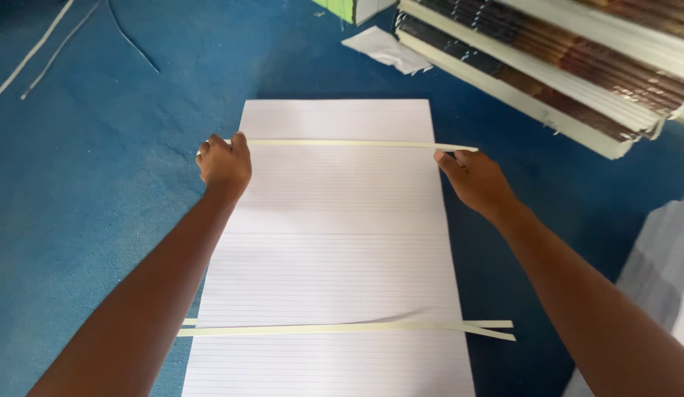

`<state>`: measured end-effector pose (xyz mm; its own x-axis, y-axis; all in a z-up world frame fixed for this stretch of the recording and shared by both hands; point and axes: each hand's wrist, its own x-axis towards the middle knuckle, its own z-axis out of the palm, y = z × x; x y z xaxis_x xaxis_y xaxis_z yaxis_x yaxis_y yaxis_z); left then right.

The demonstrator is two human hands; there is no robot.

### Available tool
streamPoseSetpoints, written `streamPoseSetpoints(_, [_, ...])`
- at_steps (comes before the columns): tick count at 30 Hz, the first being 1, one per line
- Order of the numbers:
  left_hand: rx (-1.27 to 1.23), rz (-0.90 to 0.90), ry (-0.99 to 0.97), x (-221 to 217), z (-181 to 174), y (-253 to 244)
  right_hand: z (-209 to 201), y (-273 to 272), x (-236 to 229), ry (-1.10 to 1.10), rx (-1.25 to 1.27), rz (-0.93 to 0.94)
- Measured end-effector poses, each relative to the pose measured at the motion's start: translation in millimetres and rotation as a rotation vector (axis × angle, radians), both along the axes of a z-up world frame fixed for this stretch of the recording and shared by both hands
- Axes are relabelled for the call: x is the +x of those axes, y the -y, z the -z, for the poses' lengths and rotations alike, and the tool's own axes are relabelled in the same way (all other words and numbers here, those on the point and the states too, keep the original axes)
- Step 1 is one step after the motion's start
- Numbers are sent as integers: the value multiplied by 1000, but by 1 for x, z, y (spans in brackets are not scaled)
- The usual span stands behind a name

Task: The person aligns a stack of lined paper sheets on the floor and places white plastic strips across the spine area. They then fold the paper stack in half and flip through the pages to check alignment.

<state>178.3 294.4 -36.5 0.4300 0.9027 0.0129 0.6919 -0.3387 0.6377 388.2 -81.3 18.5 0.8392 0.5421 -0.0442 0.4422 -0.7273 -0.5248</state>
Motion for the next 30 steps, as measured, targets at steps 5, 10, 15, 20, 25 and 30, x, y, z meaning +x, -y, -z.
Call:
streamPoseSetpoints(5, [39, 124, 127, -1, -36, 50, -22, 35, -19, -8, 178, -33])
streamPoseSetpoints(10, [156, 265, 225, -1, -59, 114, -36, 72, -43, -10, 25, 26])
streamPoseSetpoints(15, [213, 396, 362, -10, -77, 185, -54, 109, -74, 164, 215, -85])
streamPoseSetpoints(20, [198, 520, 478, -27, -94, 253, -85, 148, -111, 138, 200, -33])
streamPoseSetpoints(25, [84, 595, 573, -34, -106, 320, -117, 194, -146, 44, 218, 89])
streamPoseSetpoints(30, [-68, 775, 567, -41, -116, 394, -132, 238, -172, 51, 189, 152])
